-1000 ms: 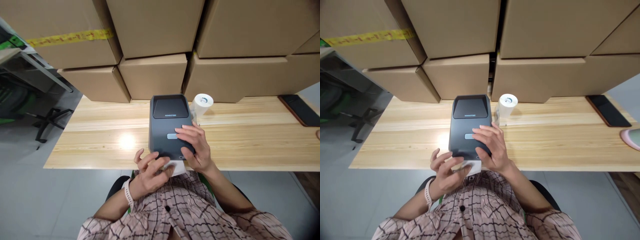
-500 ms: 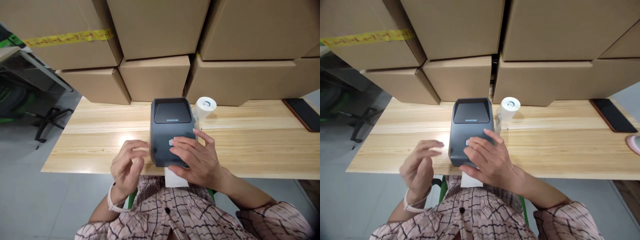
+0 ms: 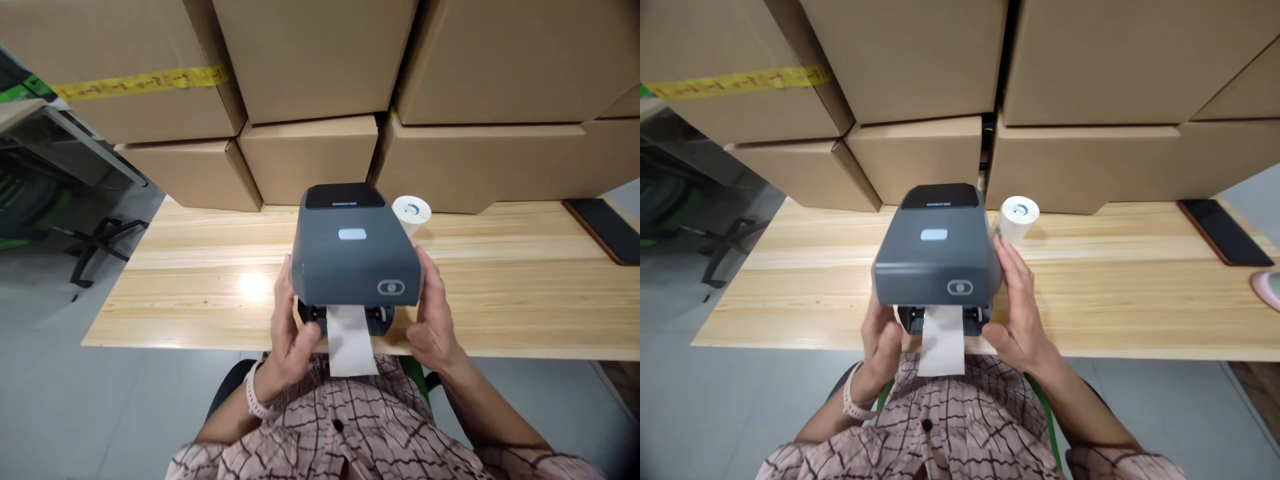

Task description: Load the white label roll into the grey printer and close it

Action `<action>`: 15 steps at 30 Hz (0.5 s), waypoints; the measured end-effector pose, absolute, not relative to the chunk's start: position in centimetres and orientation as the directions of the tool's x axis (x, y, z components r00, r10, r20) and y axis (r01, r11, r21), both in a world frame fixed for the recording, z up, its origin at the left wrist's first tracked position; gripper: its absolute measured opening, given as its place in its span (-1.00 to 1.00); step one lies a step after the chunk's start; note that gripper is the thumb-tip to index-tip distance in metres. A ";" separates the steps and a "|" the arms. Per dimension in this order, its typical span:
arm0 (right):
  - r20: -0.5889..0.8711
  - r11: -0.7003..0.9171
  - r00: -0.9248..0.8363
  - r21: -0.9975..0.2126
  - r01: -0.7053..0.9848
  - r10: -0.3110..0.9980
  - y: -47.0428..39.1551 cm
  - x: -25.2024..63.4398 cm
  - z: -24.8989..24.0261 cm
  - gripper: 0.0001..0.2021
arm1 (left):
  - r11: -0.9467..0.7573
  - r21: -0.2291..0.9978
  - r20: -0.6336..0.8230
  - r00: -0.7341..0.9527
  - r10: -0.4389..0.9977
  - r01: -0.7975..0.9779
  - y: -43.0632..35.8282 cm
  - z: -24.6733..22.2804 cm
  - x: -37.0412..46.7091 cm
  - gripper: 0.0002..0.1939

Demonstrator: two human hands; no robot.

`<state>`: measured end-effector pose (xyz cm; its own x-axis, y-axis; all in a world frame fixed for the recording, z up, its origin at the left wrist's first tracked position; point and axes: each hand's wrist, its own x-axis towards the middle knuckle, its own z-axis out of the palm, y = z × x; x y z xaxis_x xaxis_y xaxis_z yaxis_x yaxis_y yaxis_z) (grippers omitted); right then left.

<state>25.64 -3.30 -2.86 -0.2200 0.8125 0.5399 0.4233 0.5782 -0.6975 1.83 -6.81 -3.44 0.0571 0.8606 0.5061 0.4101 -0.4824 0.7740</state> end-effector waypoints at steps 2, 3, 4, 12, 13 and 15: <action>0.582 0.632 -0.266 -0.623 0.462 0.768 -1.5 25.6 -1.2 -0.10 | -0.484 0.824 0.543 -0.167 0.823 0.295 -4.8 -2.3 1.6 -0.59; 0.600 0.655 -0.289 -0.581 0.484 0.746 -0.3 25.5 -0.4 -0.10 | -0.465 0.843 0.524 -0.215 0.824 0.270 -3.6 -1.8 1.3 -0.66; 0.620 0.675 -0.305 -0.540 0.503 0.723 0.9 25.4 0.4 -0.10 | -0.422 0.869 0.480 -0.234 0.845 0.260 -2.4 -1.3 0.9 -0.69; 0.679 0.672 -0.270 -0.439 0.596 0.683 12.0 23.6 5.0 -0.13 | -0.090 0.970 0.083 0.044 0.996 0.224 4.3 -1.8 -0.3 -0.08; 0.670 0.660 -0.264 -0.447 0.604 0.694 12.8 23.3 5.4 -0.14 | -0.068 0.977 0.055 0.066 0.996 0.205 4.4 -2.0 0.0 -0.02; 0.673 0.646 -0.249 -0.438 0.625 0.697 13.5 22.9 5.9 -0.16 | -0.024 0.986 0.009 0.091 0.996 0.167 4.3 -2.3 0.4 0.05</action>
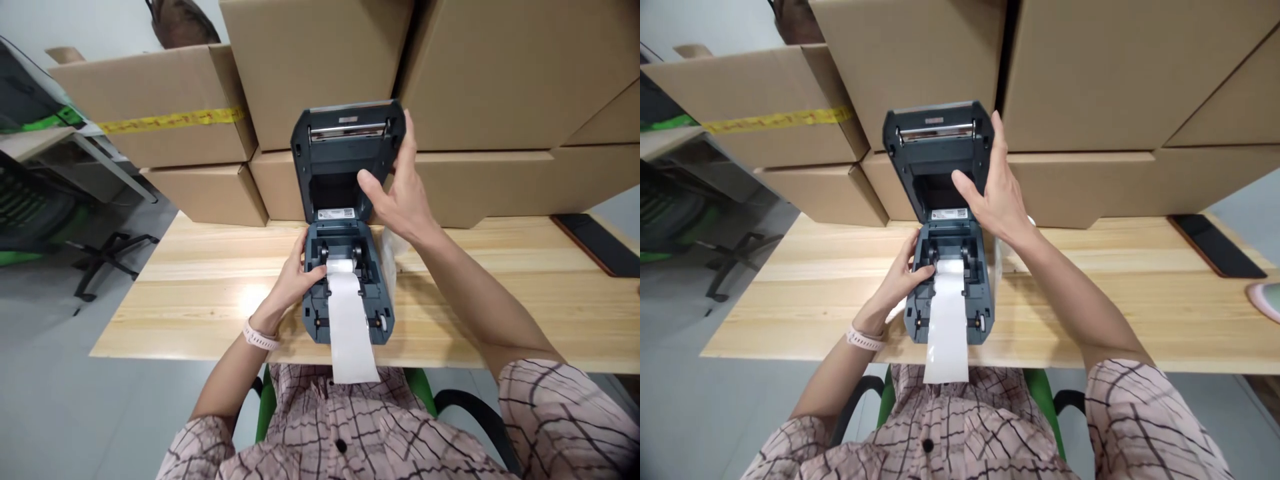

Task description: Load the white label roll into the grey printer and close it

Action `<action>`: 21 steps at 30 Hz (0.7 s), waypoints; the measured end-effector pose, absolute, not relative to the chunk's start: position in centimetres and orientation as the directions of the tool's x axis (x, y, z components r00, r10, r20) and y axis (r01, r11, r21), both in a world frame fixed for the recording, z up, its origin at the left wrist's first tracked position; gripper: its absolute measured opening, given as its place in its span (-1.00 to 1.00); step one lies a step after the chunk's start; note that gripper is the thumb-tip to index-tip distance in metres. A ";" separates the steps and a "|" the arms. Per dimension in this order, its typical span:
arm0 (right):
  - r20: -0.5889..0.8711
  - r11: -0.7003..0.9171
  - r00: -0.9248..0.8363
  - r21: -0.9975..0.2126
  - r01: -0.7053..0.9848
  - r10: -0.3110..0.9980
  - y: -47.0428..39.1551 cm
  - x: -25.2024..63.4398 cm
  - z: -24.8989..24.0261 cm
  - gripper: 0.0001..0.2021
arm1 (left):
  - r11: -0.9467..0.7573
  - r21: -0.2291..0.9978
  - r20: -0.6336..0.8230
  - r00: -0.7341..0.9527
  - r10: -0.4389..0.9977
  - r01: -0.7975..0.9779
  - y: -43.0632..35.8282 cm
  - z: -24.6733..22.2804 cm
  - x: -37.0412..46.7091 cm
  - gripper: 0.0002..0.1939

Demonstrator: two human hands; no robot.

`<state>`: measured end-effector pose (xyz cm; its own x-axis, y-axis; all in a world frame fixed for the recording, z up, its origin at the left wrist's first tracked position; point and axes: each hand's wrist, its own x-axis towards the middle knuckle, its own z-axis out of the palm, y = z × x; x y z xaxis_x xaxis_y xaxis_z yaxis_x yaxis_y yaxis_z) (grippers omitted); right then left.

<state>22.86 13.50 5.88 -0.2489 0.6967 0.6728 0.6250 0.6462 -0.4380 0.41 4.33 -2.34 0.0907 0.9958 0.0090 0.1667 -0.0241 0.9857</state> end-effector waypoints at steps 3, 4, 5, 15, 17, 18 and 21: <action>0.773 0.640 -0.146 -0.386 0.664 0.618 12.1 22.3 6.0 -0.24 | -0.002 0.991 -0.009 0.082 0.997 0.132 4.0 -2.4 0.7 0.08; 0.810 0.645 -0.120 -0.357 0.675 0.574 11.2 22.2 5.8 -0.33 | -0.005 0.992 -0.005 0.081 0.997 0.124 3.9 -2.4 0.7 0.08; 0.830 0.660 -0.139 -0.316 0.681 0.540 10.4 22.0 5.4 -0.43 | -0.010 0.993 0.001 0.080 0.997 0.117 3.9 -2.4 0.7 0.07; -0.186 0.863 -0.845 0.037 0.504 0.502 9.1 18.9 4.0 -0.79 | -0.055 0.989 0.049 0.048 0.998 0.139 3.8 -3.0 0.4 0.03; -0.252 0.869 -0.841 -0.005 0.496 0.478 9.3 18.5 4.3 -0.77 | -0.088 0.989 0.079 0.080 0.994 0.116 3.9 -3.0 0.0 0.13; -0.278 0.865 -0.836 -0.035 0.501 0.473 9.5 18.4 4.5 -0.75 | -0.099 0.990 0.089 0.102 0.991 0.103 3.9 -3.1 -0.1 0.17; -0.315 0.850 -0.851 -0.193 0.491 0.420 10.2 18.8 4.9 -0.70 | -0.111 0.990 0.098 0.149 0.984 0.086 3.9 -3.1 -0.6 0.19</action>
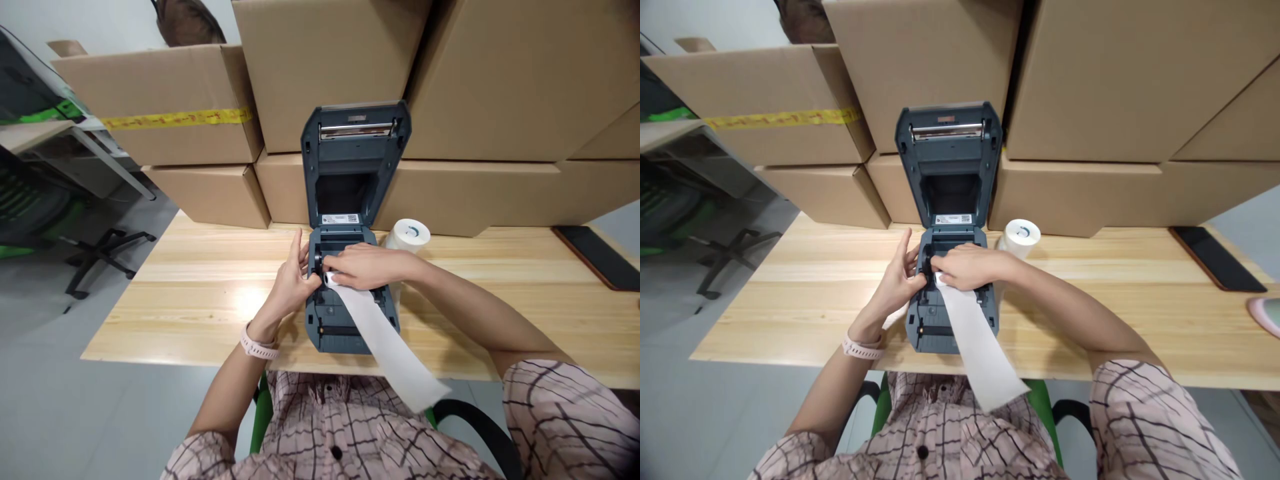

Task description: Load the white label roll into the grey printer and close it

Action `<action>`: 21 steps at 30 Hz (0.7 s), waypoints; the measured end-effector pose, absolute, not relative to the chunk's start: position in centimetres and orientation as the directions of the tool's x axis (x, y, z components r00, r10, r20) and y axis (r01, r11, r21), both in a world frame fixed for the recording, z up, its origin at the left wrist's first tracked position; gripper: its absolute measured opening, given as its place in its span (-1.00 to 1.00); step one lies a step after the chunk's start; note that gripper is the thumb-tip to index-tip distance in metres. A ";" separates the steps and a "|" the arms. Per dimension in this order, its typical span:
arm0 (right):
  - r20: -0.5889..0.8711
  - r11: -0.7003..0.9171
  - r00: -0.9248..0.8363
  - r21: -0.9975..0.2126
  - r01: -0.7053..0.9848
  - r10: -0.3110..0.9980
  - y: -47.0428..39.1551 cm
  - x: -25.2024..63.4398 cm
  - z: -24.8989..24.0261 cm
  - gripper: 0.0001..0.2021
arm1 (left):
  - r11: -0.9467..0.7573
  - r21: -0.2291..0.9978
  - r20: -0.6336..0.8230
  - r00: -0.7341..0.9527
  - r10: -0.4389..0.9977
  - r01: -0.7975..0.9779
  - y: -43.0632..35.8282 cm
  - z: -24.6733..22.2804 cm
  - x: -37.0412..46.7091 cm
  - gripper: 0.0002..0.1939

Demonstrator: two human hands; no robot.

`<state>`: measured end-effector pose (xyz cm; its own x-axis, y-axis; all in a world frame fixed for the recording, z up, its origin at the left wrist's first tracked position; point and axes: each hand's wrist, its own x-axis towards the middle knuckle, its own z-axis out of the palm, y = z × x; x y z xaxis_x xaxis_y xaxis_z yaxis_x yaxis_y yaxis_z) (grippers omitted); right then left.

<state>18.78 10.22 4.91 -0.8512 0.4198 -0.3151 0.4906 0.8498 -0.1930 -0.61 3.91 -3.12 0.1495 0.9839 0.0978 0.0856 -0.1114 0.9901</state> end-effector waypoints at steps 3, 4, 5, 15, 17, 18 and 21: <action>-0.244 0.804 -0.936 -0.485 0.345 0.255 11.2 20.2 5.8 -0.65 | -0.115 0.989 0.102 0.143 0.984 0.089 3.9 -3.4 -0.8 0.17; -0.195 0.758 -0.960 -0.590 0.278 0.201 11.4 21.0 6.1 -0.63 | -0.117 0.989 0.104 0.142 0.984 0.086 3.9 -3.5 -0.8 0.16; -0.143 0.696 -0.976 -0.685 0.217 0.164 11.6 22.1 6.4 -0.61 | -0.120 0.990 0.107 0.139 0.984 0.081 3.8 -3.6 -0.8 0.15; 0.046 0.316 -0.642 -0.895 0.313 0.765 10.3 39.0 1.4 -0.66 | -0.098 0.993 0.094 0.060 0.994 0.070 3.6 -4.2 -0.6 0.04; -0.009 0.251 -0.567 -0.890 0.379 0.824 10.3 39.5 0.0 -0.62 | -0.091 0.993 0.088 0.053 0.995 0.071 3.6 -4.2 -0.6 0.03; -0.031 0.221 -0.550 -0.896 0.386 0.835 10.4 39.4 -0.7 -0.60 | -0.090 0.993 0.087 0.050 0.995 0.071 3.6 -4.1 -0.7 0.03; -0.072 0.164 -0.528 -0.907 0.387 0.846 10.8 39.1 -1.9 -0.55 | -0.093 0.994 0.089 0.049 0.995 0.064 3.6 -4.1 -0.7 0.02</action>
